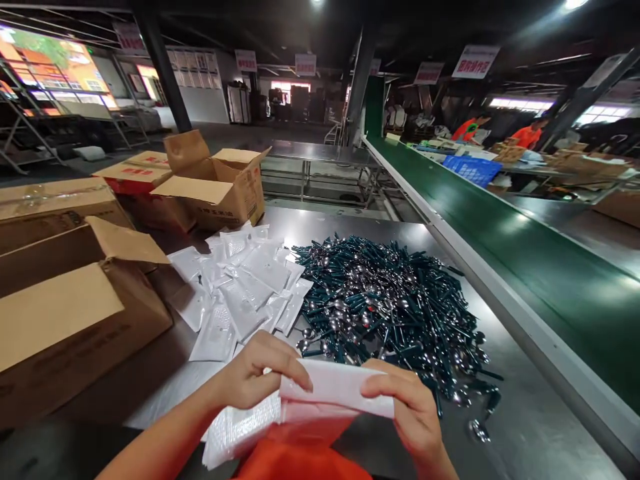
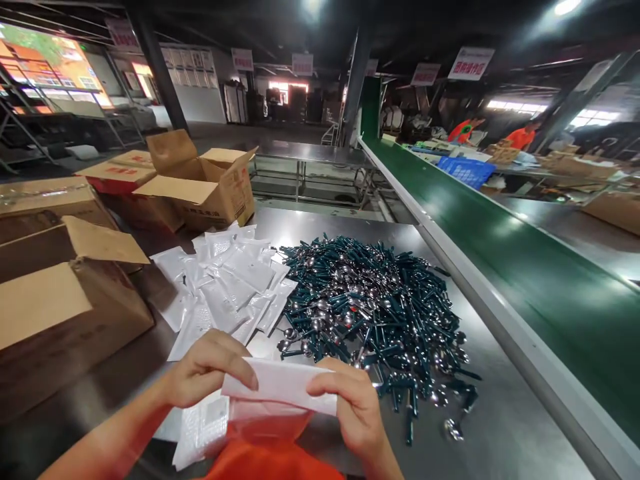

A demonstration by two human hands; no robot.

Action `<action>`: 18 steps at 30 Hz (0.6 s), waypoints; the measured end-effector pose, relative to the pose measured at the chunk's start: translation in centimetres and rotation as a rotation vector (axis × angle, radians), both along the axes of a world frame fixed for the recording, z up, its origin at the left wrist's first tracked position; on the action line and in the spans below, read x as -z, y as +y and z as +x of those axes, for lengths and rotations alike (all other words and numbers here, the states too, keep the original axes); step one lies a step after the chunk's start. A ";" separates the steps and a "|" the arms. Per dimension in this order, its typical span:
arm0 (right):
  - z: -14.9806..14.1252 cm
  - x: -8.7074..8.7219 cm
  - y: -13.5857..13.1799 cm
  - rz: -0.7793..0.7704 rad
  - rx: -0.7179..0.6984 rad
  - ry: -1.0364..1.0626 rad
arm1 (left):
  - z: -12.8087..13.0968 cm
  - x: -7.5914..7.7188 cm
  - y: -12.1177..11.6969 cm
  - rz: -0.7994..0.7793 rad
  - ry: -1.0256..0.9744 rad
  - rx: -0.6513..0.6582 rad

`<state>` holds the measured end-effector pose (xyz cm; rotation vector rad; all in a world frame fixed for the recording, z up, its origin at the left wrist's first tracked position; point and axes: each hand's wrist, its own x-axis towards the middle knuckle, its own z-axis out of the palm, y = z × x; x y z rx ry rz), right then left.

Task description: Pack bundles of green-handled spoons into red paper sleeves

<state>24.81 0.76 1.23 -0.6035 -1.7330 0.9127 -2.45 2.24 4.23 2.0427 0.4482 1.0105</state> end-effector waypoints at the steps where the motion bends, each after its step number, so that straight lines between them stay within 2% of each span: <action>1: 0.0 0.2 -0.2 -0.022 0.010 0.005 | 0.1 -0.2 -0.1 -0.007 0.002 -0.006; 3: -0.2 0.6 -0.6 -0.022 0.060 0.021 | 0.6 -0.3 -0.5 0.005 -0.002 -0.078; 8: -2.3 1.7 -1.1 0.031 0.378 0.025 | 1.9 1.1 -1.4 0.103 0.085 -0.447; 10: -3.3 2.1 -1.2 0.060 0.434 0.092 | 2.0 1.9 -1.5 0.063 0.000 -0.576; 12: -4.3 2.3 -1.5 0.083 0.458 0.174 | 2.0 2.6 -1.4 -0.049 -0.109 -0.658; 13: -4.8 2.5 -1.7 0.069 0.479 0.211 | 2.0 2.8 -1.4 -0.115 -0.155 -0.657; 15: -5.7 2.7 -2.1 0.001 0.563 0.280 | 2.3 3.3 -1.3 -0.252 -0.207 -0.573; 18: -6.5 3.4 -2.5 -0.246 0.702 0.328 | 3.4 4.2 -1.5 -0.510 -0.233 -0.361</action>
